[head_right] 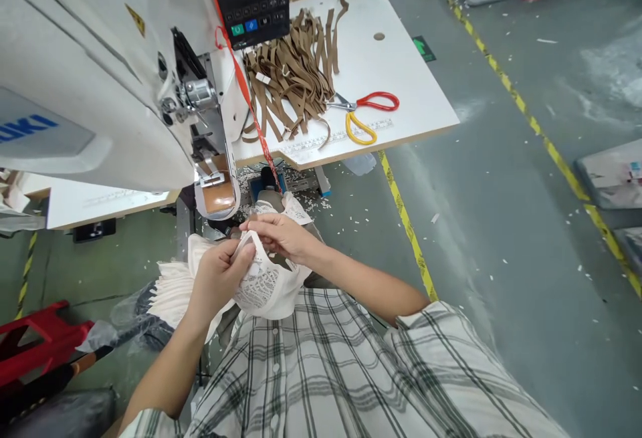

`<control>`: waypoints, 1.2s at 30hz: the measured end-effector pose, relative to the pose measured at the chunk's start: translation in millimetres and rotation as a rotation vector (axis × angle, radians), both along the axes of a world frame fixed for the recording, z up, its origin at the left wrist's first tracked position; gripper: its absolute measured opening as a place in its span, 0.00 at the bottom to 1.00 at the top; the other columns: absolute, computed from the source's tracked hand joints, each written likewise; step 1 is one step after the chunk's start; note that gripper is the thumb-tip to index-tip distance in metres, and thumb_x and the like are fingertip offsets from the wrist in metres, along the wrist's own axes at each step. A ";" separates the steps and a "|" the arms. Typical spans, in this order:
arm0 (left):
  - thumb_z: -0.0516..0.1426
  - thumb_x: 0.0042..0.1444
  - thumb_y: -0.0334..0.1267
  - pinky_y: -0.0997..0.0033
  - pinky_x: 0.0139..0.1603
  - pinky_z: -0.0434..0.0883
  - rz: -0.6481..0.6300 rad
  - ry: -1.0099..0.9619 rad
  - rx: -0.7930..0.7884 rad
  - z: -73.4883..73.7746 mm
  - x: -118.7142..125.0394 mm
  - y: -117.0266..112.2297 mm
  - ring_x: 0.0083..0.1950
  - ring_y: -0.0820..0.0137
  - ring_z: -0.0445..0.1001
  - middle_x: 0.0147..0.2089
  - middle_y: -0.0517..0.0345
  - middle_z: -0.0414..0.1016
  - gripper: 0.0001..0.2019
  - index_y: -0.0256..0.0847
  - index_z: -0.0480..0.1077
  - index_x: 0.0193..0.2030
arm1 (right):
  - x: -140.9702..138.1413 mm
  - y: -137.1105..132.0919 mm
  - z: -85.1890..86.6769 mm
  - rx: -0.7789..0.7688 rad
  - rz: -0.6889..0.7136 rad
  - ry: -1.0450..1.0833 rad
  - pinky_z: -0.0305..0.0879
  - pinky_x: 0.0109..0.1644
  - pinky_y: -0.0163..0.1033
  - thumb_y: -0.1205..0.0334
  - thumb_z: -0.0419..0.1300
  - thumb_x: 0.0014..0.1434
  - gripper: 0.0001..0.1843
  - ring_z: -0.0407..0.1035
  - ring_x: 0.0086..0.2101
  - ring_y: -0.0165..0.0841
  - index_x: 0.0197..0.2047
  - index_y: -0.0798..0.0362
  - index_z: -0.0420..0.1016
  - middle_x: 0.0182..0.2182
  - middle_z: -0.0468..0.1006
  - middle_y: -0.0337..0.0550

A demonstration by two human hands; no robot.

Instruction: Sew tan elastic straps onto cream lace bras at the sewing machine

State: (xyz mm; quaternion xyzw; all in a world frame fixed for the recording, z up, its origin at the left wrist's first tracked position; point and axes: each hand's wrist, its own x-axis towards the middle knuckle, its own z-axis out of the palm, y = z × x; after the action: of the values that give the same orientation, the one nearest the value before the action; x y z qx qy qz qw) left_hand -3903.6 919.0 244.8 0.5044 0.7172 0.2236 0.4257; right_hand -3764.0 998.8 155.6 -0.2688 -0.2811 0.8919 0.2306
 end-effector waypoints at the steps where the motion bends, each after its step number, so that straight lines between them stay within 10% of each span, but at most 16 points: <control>1: 0.53 0.64 0.47 0.72 0.26 0.51 0.012 0.018 0.004 -0.5 -1.3 -0.7 0.26 0.75 0.53 0.22 0.65 0.52 0.20 0.41 0.57 0.23 | 3.5 4.3 2.6 -0.060 -0.050 -0.002 0.50 0.22 0.27 0.46 0.70 0.53 0.19 0.52 0.20 0.20 0.38 0.54 0.81 0.19 0.60 0.29; 7: 0.53 0.65 0.47 0.72 0.26 0.50 0.030 0.168 0.097 -6.6 -7.2 -1.1 0.24 0.76 0.52 0.21 0.67 0.50 0.22 0.41 0.53 0.23 | 26.0 17.7 24.4 0.189 0.005 -0.021 0.71 0.46 0.35 0.50 0.72 0.52 0.13 0.72 0.45 0.31 0.33 0.51 0.85 0.48 0.78 0.44; 13: 0.54 0.64 0.42 0.73 0.26 0.53 -0.033 0.149 0.201 -9.2 -6.9 1.5 0.24 0.75 0.54 0.21 0.65 0.55 0.20 0.41 0.56 0.22 | 18.4 9.0 40.7 0.664 -0.042 -0.206 0.71 0.46 0.39 0.55 0.65 0.61 0.09 0.74 0.40 0.32 0.37 0.48 0.86 0.38 0.82 0.43; 17: 0.56 0.63 0.42 0.70 0.40 0.67 -0.077 0.020 0.347 -19.3 -3.3 -3.9 0.40 0.68 0.70 0.39 0.52 0.72 0.11 0.40 0.68 0.32 | 12.5 10.1 39.7 0.526 -0.111 -0.122 0.70 0.45 0.36 0.54 0.66 0.60 0.08 0.74 0.40 0.30 0.38 0.46 0.86 0.37 0.82 0.41; 22: 0.55 0.66 0.45 0.73 0.32 0.67 0.101 0.190 0.499 -37.8 -3.5 -14.0 0.27 0.73 0.67 0.29 0.61 0.71 0.11 0.40 0.69 0.45 | 5.7 27.6 45.6 0.316 -0.044 -0.082 0.65 0.32 0.32 0.49 0.66 0.59 0.13 0.68 0.30 0.24 0.38 0.50 0.85 0.35 0.79 0.40; 27: 0.53 0.68 0.41 0.74 0.31 0.67 -0.103 0.444 0.607 -13.4 -27.2 4.2 0.28 0.72 0.73 0.30 0.56 0.78 0.13 0.42 0.76 0.52 | -2.5 61.9 54.9 0.396 -0.089 -0.115 0.64 0.30 0.32 0.46 0.64 0.60 0.20 0.65 0.27 0.25 0.25 0.53 0.75 0.25 0.72 0.37; 36: 0.55 0.67 0.41 0.77 0.38 0.73 0.054 0.376 0.388 17.6 -38.5 29.8 0.40 0.70 0.81 0.46 0.59 0.84 0.13 0.45 0.80 0.50 | -38.0 99.2 49.1 0.994 -0.300 -0.417 0.69 0.44 0.41 0.56 0.64 0.60 0.10 0.71 0.37 0.34 0.31 0.53 0.76 0.33 0.74 0.40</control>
State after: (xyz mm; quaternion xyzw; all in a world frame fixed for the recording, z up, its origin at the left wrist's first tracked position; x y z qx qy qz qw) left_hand -3942.1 948.7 262.4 0.5900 0.7404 0.2706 0.1745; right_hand -3802.0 1098.0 204.7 -0.3356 -0.6663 0.5372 0.3934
